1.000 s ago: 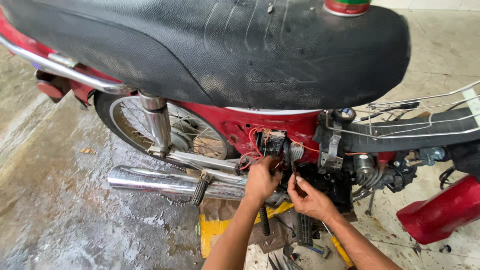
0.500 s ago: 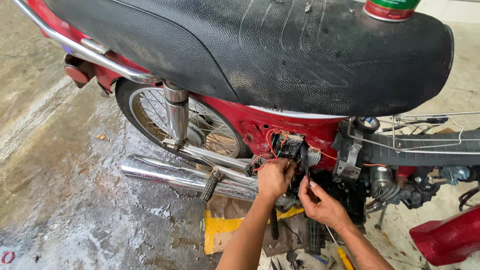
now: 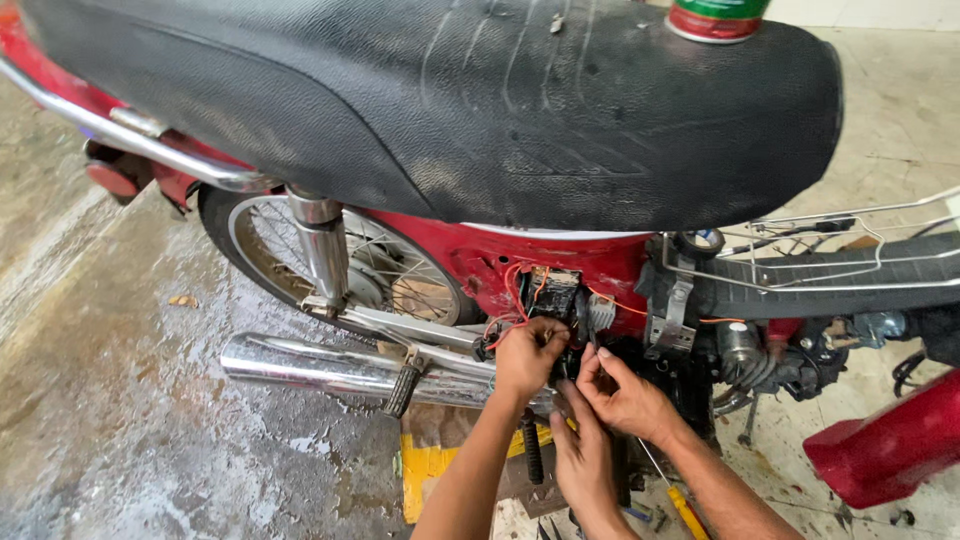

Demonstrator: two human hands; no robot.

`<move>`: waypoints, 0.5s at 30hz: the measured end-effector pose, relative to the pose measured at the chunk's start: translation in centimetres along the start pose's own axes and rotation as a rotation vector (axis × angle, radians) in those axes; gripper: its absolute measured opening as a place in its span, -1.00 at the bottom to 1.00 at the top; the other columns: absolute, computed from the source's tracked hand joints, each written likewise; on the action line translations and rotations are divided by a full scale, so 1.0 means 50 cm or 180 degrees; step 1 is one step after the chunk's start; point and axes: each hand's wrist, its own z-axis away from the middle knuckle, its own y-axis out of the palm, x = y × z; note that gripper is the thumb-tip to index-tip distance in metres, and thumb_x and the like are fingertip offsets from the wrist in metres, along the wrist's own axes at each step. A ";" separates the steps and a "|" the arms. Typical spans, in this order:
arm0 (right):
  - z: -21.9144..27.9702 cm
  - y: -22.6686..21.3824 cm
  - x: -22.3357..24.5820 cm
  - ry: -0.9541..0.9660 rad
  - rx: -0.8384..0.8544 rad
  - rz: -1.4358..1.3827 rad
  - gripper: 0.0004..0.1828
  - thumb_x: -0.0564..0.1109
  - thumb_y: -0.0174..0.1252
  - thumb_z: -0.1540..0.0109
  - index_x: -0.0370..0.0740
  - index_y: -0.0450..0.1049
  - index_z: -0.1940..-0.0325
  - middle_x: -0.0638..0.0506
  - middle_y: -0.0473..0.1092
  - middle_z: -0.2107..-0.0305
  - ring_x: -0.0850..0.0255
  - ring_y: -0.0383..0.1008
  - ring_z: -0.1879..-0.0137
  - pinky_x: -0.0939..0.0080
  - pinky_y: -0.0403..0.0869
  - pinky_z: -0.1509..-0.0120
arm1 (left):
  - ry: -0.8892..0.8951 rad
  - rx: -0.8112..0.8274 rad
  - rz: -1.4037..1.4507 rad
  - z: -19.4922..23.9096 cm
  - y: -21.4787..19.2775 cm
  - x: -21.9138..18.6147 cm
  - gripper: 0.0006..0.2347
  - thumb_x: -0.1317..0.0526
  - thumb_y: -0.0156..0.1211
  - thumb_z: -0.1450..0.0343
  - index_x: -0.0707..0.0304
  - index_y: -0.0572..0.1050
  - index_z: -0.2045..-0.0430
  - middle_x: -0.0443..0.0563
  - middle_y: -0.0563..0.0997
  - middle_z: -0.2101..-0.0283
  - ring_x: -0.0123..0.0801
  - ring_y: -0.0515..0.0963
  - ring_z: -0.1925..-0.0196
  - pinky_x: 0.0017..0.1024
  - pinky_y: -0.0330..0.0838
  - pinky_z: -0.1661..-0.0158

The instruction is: The person uses pliers to cut and strip wires near the rear section of a red motorcycle. They then use their hands to connect and arrange the exposed wires within the motorcycle's frame.

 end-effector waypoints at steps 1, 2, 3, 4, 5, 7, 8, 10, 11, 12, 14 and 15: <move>0.000 0.001 0.005 0.0175 -0.0161 -0.0262 -0.79 -0.34 0.21 -0.21 -0.40 0.59 0.07 -0.01 0.59 0.22 0.41 0.55 0.09 0.52 0.53 -0.01 | 0.0032 0.0036 0.0254 0.000 -0.003 0.004 -0.88 0.07 0.28 -0.35 -0.08 0.66 0.32 -0.23 0.72 0.34 -0.48 0.64 0.33 -0.42 0.43 0.22; -0.001 0.002 0.009 0.0357 -0.0330 -0.0522 -0.76 -0.39 0.22 -0.17 -0.46 0.61 0.08 -0.04 0.61 0.26 0.35 0.60 0.11 0.49 0.56 0.03 | 0.0055 0.0068 0.0508 0.000 -0.007 0.010 -0.87 0.11 0.36 -0.31 -0.02 0.69 0.33 -0.28 0.75 0.29 -0.58 0.63 0.32 -0.51 0.45 0.19; 0.005 0.003 0.008 0.0358 -0.0308 -0.0531 -0.76 -0.39 0.22 -0.17 -0.46 0.61 0.08 -0.04 0.61 0.26 0.35 0.60 0.11 0.49 0.56 0.03 | 0.0069 0.0084 0.0497 0.007 -0.018 -0.001 -0.87 0.11 0.36 -0.31 -0.02 0.69 0.33 -0.28 0.75 0.29 -0.58 0.63 0.32 -0.51 0.45 0.19; 0.009 0.004 0.006 0.0603 -0.0385 -0.1005 -0.75 -0.44 0.18 -0.17 -0.53 0.61 0.07 -0.13 0.59 0.22 0.23 0.58 0.05 0.41 0.60 0.03 | -0.0078 0.0172 0.0615 0.013 -0.029 -0.012 -0.72 0.09 0.43 -0.24 0.01 0.65 0.20 -0.24 0.72 0.34 -0.59 0.61 0.36 -0.51 0.45 0.24; 0.013 0.005 0.005 0.0853 -0.0465 -0.1477 -0.73 -0.49 0.14 -0.16 -0.60 0.60 0.07 -0.22 0.57 0.19 0.12 0.56 0.00 0.33 0.64 0.04 | -0.0225 0.0259 0.0730 0.019 -0.040 -0.023 -0.56 0.06 0.50 -0.17 0.05 0.62 0.07 -0.19 0.69 0.39 -0.60 0.59 0.40 -0.50 0.46 0.29; 0.008 -0.005 0.039 0.1286 -0.0435 -0.2295 -0.67 -0.48 0.01 -0.21 -0.68 0.50 -0.03 -0.32 0.50 0.09 0.01 0.52 -0.07 0.22 0.56 -0.15 | 0.0015 0.0240 0.0968 0.005 -0.030 0.010 -0.64 0.17 0.40 -0.18 0.12 0.57 0.15 -0.17 0.65 0.35 -0.55 0.57 0.35 -0.52 0.44 0.26; 0.007 -0.019 0.057 0.1699 -0.0460 -0.3130 -0.61 -0.48 -0.13 -0.27 -0.76 0.40 -0.14 -0.41 0.44 -0.01 -0.10 0.49 -0.14 0.11 0.48 -0.33 | 0.0195 0.0205 0.1236 0.007 -0.021 0.031 -0.72 0.28 0.30 -0.19 0.18 0.52 0.23 -0.15 0.62 0.32 -0.51 0.56 0.31 -0.53 0.43 0.22; 0.040 0.021 -0.011 0.1251 -0.0750 -0.2199 -0.74 -0.34 0.14 -0.19 -0.52 0.54 0.07 -0.26 0.57 0.19 0.12 0.56 0.02 0.19 0.57 -0.11 | 0.0030 0.0252 0.1256 0.005 -0.013 0.056 -0.78 0.31 0.30 -0.23 0.22 0.57 0.26 0.01 0.65 0.33 -0.28 0.63 0.23 -0.35 0.47 0.13; 0.055 0.042 -0.046 0.0803 -0.1027 -0.1247 -0.86 -0.21 0.41 -0.10 -0.28 0.69 0.27 -0.10 0.70 0.39 0.33 0.63 0.19 0.27 0.65 0.12 | -0.0127 0.0280 0.1276 0.004 -0.011 0.070 -0.83 0.34 0.30 -0.28 0.26 0.61 0.29 0.17 0.68 0.34 -0.05 0.69 0.15 -0.18 0.51 0.05; 0.056 0.041 -0.040 0.0798 -0.1042 -0.1254 -0.86 -0.21 0.41 -0.10 -0.28 0.69 0.27 -0.10 0.70 0.39 0.33 0.63 0.19 0.27 0.65 0.12 | -0.0143 0.0278 0.1283 0.006 -0.016 0.060 -0.83 0.34 0.30 -0.28 0.26 0.61 0.29 0.17 0.68 0.34 -0.05 0.69 0.15 -0.18 0.51 0.05; 0.054 0.038 -0.027 0.0828 -0.1071 -0.0927 -0.86 -0.23 0.40 -0.09 -0.31 0.70 0.28 -0.09 0.70 0.42 0.35 0.65 0.20 0.33 0.64 0.12 | -0.0101 0.0358 0.1204 0.012 -0.027 0.042 -0.84 0.34 0.31 -0.31 0.25 0.66 0.26 0.17 0.70 0.32 -0.07 0.70 0.13 -0.18 0.51 0.02; 0.056 0.036 -0.026 0.0823 -0.1100 -0.0935 -0.86 -0.23 0.40 -0.09 -0.31 0.70 0.28 -0.09 0.70 0.42 0.35 0.65 0.20 0.33 0.64 0.12 | -0.0126 0.0349 0.1216 0.013 -0.023 0.041 -0.84 0.34 0.31 -0.31 0.25 0.66 0.26 0.17 0.70 0.32 -0.07 0.70 0.13 -0.18 0.51 0.02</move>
